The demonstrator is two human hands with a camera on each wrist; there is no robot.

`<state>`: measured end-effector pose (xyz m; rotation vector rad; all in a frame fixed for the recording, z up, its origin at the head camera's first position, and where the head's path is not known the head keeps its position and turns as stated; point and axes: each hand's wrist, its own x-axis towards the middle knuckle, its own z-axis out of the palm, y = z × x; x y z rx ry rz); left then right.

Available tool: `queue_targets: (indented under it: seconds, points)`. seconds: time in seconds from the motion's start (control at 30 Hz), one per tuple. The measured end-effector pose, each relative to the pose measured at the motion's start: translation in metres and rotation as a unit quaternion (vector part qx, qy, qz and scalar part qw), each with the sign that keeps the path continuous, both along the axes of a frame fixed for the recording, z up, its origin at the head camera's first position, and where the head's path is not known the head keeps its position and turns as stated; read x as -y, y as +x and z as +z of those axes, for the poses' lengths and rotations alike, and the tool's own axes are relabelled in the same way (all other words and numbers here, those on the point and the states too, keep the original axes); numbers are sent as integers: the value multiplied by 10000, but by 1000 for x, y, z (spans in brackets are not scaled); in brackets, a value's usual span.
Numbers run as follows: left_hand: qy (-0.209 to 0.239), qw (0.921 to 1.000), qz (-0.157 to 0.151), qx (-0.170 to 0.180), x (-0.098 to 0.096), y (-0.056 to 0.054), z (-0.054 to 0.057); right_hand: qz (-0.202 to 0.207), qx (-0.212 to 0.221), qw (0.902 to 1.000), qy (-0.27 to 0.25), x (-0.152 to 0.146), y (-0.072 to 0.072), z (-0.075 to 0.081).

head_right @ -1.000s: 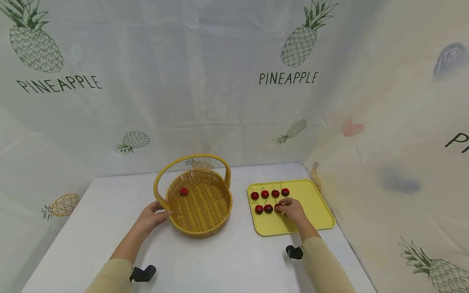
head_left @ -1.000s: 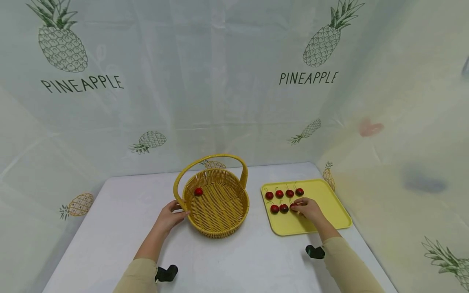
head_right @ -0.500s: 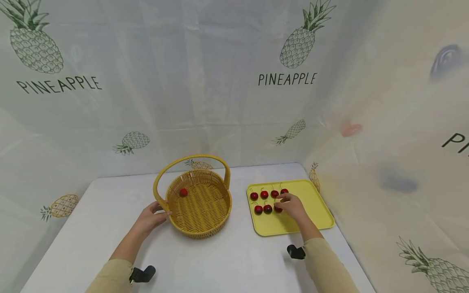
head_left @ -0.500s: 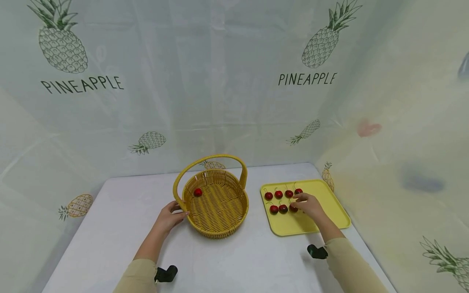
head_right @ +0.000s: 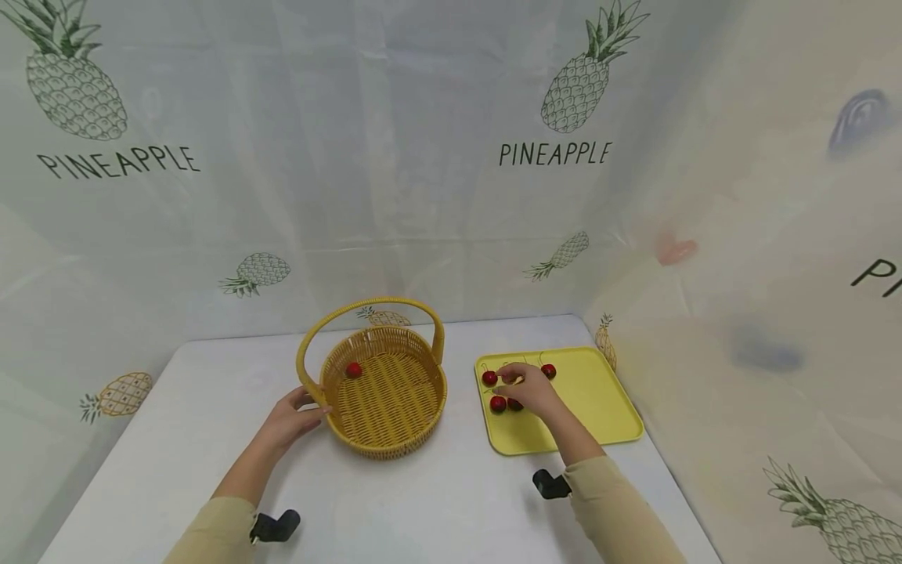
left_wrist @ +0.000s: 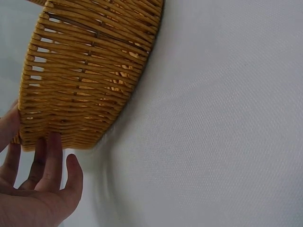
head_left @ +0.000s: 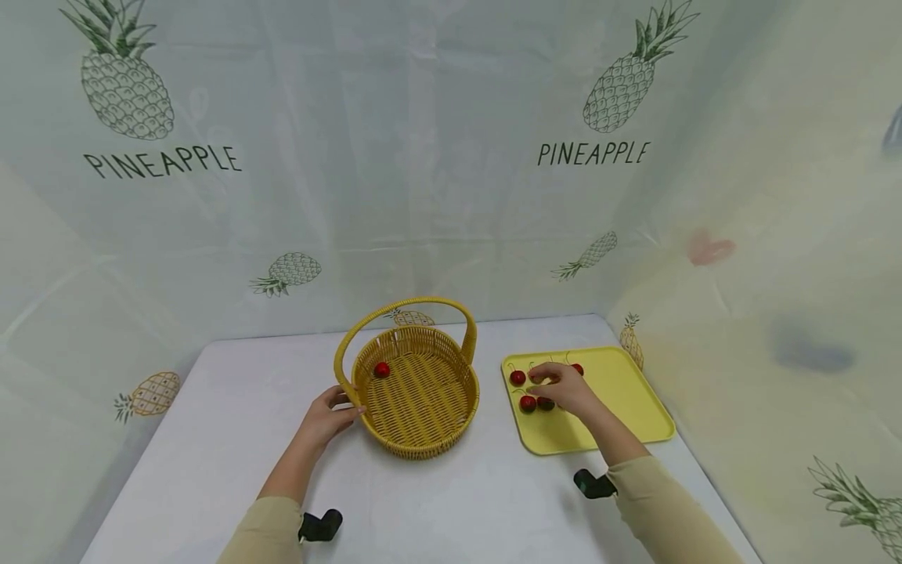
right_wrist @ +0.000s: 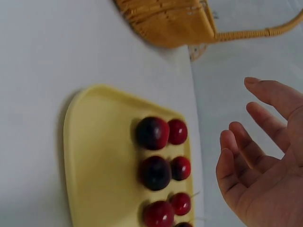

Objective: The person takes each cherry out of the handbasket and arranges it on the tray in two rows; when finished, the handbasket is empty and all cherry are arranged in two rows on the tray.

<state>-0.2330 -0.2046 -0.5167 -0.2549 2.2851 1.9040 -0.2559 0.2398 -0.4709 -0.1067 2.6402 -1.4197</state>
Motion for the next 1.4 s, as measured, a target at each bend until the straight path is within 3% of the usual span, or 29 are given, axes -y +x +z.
queue_targets:
  seconds: [0.27, 0.67, 1.4]
  points:
    - [-85, 10000, 11, -29, 0, 1, 0, 544, -171, 9984, 39, 34, 5, 14]
    - [45, 10000, -16, -31, 1, 0, -2, 1363, -106, 9901, -327, 78, 1, 19]
    - [130, 9999, 21, 2, 1, 0, -1, 1773, -60, 9838, -268, 147, -18, 19]
